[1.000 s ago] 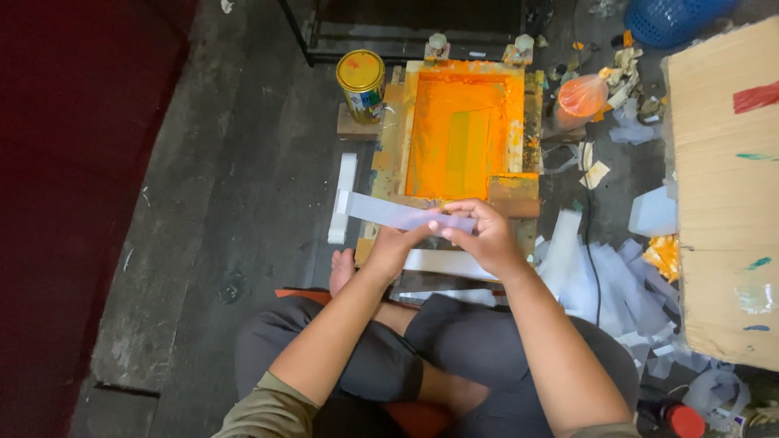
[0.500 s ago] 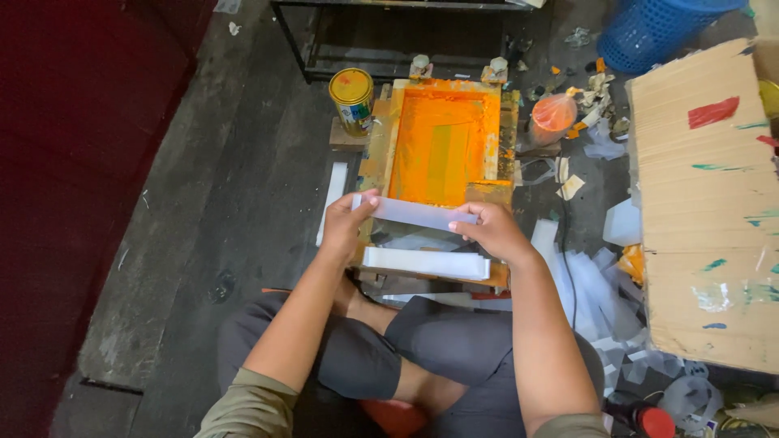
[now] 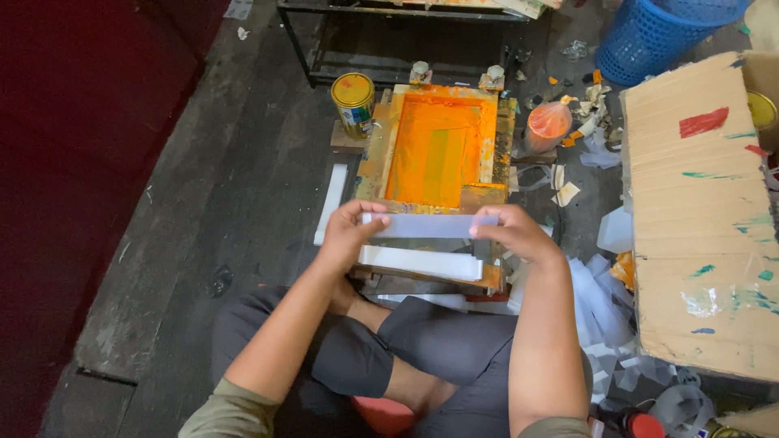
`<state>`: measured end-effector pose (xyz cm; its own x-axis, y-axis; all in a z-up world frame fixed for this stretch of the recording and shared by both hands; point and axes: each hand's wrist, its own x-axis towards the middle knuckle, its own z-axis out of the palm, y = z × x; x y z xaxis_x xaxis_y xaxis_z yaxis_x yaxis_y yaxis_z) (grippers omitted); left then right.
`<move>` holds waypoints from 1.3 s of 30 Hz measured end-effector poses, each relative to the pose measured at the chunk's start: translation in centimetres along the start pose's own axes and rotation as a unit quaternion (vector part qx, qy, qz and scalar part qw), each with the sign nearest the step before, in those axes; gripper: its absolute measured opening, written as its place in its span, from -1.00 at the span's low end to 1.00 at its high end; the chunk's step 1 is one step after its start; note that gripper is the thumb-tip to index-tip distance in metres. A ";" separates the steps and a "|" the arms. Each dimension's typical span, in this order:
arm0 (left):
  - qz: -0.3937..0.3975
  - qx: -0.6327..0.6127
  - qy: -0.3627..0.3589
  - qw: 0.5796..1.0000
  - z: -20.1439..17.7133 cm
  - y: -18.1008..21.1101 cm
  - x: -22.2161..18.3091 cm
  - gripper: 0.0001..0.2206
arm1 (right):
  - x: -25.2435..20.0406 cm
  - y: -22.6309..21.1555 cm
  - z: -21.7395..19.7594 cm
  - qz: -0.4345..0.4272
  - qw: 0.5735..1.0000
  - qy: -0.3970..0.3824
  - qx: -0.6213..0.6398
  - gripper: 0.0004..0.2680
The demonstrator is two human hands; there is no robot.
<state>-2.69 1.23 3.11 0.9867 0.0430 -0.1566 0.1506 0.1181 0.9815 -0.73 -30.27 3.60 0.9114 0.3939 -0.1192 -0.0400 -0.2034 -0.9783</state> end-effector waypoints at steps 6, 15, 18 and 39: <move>-0.112 -0.079 -0.038 0.990 3.2 -5.6 -6.0 -0.70 | 1.7 4.4 -0.2 -0.039 0.984 0.145 0.093 -0.91; -0.076 -0.035 -0.125 0.989 5.6 -7.6 -8.7 -0.71 | 4.0 4.1 5.7 -0.046 0.968 0.211 0.132 -0.91; -0.063 -0.030 -0.123 0.990 5.2 -7.4 -9.4 -0.70 | 3.8 3.8 5.7 -0.031 0.969 0.195 0.147 -0.90; -0.019 -0.015 -0.117 0.993 1.2 -1.0 -11.4 -0.65 | 6.6 6.3 4.2 -0.043 0.849 0.078 -0.521 -0.38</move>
<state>-13.99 -0.53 4.06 0.9676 -0.1943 -0.1610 0.1906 0.1443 0.9710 3.34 -25.21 -4.02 0.9392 0.3399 0.0480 0.3386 -0.8943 -0.2924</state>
